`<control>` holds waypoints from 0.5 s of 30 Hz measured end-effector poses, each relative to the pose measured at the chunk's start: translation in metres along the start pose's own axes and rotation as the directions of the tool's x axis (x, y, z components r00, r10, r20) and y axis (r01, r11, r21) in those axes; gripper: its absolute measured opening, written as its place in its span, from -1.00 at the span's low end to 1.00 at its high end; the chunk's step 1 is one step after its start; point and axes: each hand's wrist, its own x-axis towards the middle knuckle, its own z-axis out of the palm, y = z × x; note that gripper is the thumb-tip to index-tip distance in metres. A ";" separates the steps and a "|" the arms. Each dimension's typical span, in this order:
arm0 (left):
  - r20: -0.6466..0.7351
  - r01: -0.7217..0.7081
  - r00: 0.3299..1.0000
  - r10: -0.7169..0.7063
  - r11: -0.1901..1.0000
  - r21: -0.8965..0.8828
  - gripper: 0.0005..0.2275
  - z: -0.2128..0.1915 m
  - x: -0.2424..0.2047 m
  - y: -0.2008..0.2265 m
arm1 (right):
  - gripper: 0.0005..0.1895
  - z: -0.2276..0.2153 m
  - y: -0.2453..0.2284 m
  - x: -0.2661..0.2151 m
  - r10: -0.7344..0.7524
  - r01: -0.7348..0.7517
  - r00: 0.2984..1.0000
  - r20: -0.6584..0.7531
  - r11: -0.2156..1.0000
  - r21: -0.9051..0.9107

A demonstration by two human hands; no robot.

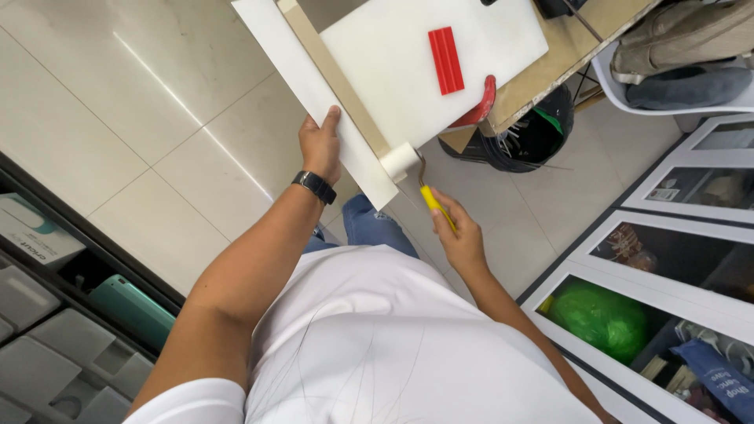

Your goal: Applying adhesive to white strips using a roller and pressing them onto a surface with a scraper in a workshop environment.

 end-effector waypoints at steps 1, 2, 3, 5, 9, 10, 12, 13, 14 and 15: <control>0.000 -0.002 1.000 0.002 1.000 -0.001 -0.79 0.001 0.000 0.002 | -0.61 -0.004 0.010 -0.005 -0.002 0.002 1.000 -0.001 1.000 0.000; 0.007 -0.003 1.000 0.003 1.000 -0.002 -0.79 0.001 0.000 0.004 | -0.62 -0.007 0.020 -0.010 0.046 -0.047 0.999 0.004 0.998 0.039; 0.010 0.000 1.000 0.000 1.000 -0.001 -0.80 -0.001 -0.003 0.003 | -0.62 -0.010 0.031 -0.018 0.099 -0.100 0.995 0.015 0.992 0.076; 0.007 0.002 1.000 -0.002 1.000 -0.008 -0.79 -0.001 -0.007 0.005 | -0.62 -0.004 0.025 -0.007 0.075 -0.076 0.997 0.021 0.995 0.069; 0.013 -0.003 1.000 0.003 1.000 -0.020 -0.78 0.001 -0.010 0.006 | -0.63 0.012 0.009 0.017 -0.005 0.003 1.000 0.022 0.996 0.090; 0.013 -0.003 1.000 0.004 1.000 -0.019 -0.78 -0.003 -0.005 -0.001 | -0.63 0.008 0.014 0.009 -0.005 0.003 1.000 0.022 0.996 0.091; 0.029 -0.005 1.000 0.006 1.000 -0.017 -0.77 -0.004 0.011 -0.013 | -0.61 0.001 0.024 0.001 0.043 -0.045 0.999 0.029 0.995 0.088; 0.029 -0.006 1.000 0.007 1.000 -0.021 -0.77 -0.003 0.008 -0.008 | -0.61 -0.003 0.032 -0.003 0.041 -0.043 0.999 0.029 0.995 0.085; 0.028 0.003 1.000 -0.002 1.000 -0.030 -0.77 -0.002 0.005 -0.004 | -0.61 -0.007 0.041 -0.008 0.066 -0.069 0.997 0.032 0.991 0.114; 0.024 0.017 1.000 -0.016 0.999 -0.036 -0.76 -0.004 -0.001 -0.003 | -0.62 -0.010 0.050 -0.017 0.097 -0.101 0.994 0.041 0.985 0.143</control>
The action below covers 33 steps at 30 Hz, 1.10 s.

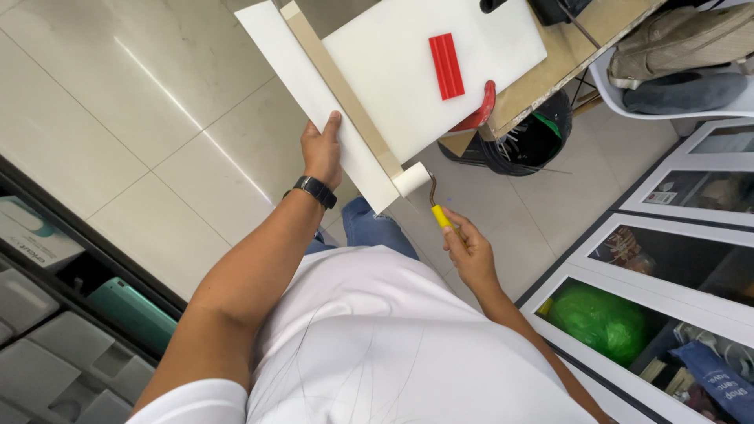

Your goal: Applying adhesive to white strips using a roller and pressing them onto a surface with a scraper in a workshop environment.

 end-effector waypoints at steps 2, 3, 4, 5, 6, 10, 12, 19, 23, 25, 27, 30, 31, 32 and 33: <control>0.002 0.008 1.000 -0.008 1.000 -0.004 -0.77 0.000 -0.004 0.004 | -0.61 0.009 -0.016 0.010 -0.017 0.017 1.000 0.006 1.000 -0.020; 0.008 0.011 1.000 -0.011 1.000 -0.009 -0.77 0.002 -0.006 0.006 | -0.61 0.013 -0.024 0.016 -0.039 0.040 0.999 0.008 0.998 -0.039; 0.009 0.008 1.000 -0.008 1.000 -0.009 -0.77 0.001 -0.004 0.006 | -0.61 0.019 -0.030 0.025 -0.042 0.043 0.999 0.007 0.998 -0.037; 0.013 0.016 1.000 -0.016 1.000 -0.012 -0.77 0.000 -0.002 0.006 | -0.62 0.025 -0.036 0.033 -0.075 0.075 0.997 0.007 0.996 -0.038; 0.019 0.031 0.999 -0.031 0.999 -0.014 -0.77 0.000 -0.002 0.004 | -0.63 0.030 -0.041 0.039 -0.100 0.100 0.995 0.005 0.994 -0.039; 0.027 0.018 0.999 -0.018 0.999 -0.033 -0.75 0.000 -0.006 0.009 | -0.61 0.014 -0.028 0.017 -0.048 0.048 0.999 0.013 0.998 -0.045; 0.021 0.040 0.999 -0.039 0.997 -0.059 -0.76 -0.002 -0.009 0.007 | -0.61 0.006 -0.019 0.004 0.024 -0.024 1.000 0.012 0.999 -0.035; 0.063 0.061 0.997 -0.053 0.989 -0.134 -0.71 -0.006 0.001 -0.007 | -0.63 0.064 -0.065 0.085 -0.167 0.167 0.985 -0.034 0.986 -0.018; 0.077 0.071 0.995 -0.059 0.984 -0.165 -0.68 -0.011 0.008 -0.012 | -0.64 0.057 -0.068 0.066 -0.125 0.124 0.992 -0.024 0.991 -0.042; 0.095 0.093 0.992 -0.078 0.981 -0.169 -0.68 -0.006 0.011 -0.011 | -0.64 0.041 -0.058 0.045 -0.062 0.059 0.997 -0.042 0.996 -0.064; 0.073 0.099 0.994 -0.086 0.975 -0.200 -0.69 -0.006 0.005 -0.009 | -0.62 0.028 -0.044 0.022 0.066 -0.067 0.998 -0.018 0.997 -0.050; 0.085 0.116 0.991 -0.100 0.971 -0.211 -0.69 -0.009 0.010 -0.017 | -0.62 0.045 -0.073 0.046 -0.047 0.043 0.998 -0.035 0.995 -0.091; 0.086 0.111 0.992 -0.095 0.971 -0.214 -0.69 -0.009 0.009 -0.017 | -0.62 0.059 -0.079 0.067 -0.052 0.049 0.998 -0.035 0.995 -0.091; 0.089 0.114 0.991 -0.096 0.968 -0.224 -0.69 -0.009 0.008 -0.017 | -0.62 0.073 -0.086 0.088 -0.137 0.134 0.990 -0.036 0.988 -0.077; 0.092 0.117 0.991 -0.098 0.965 -0.235 -0.69 -0.009 0.006 -0.018 | -0.63 0.087 -0.093 0.109 -0.221 0.219 0.974 -0.037 0.974 -0.062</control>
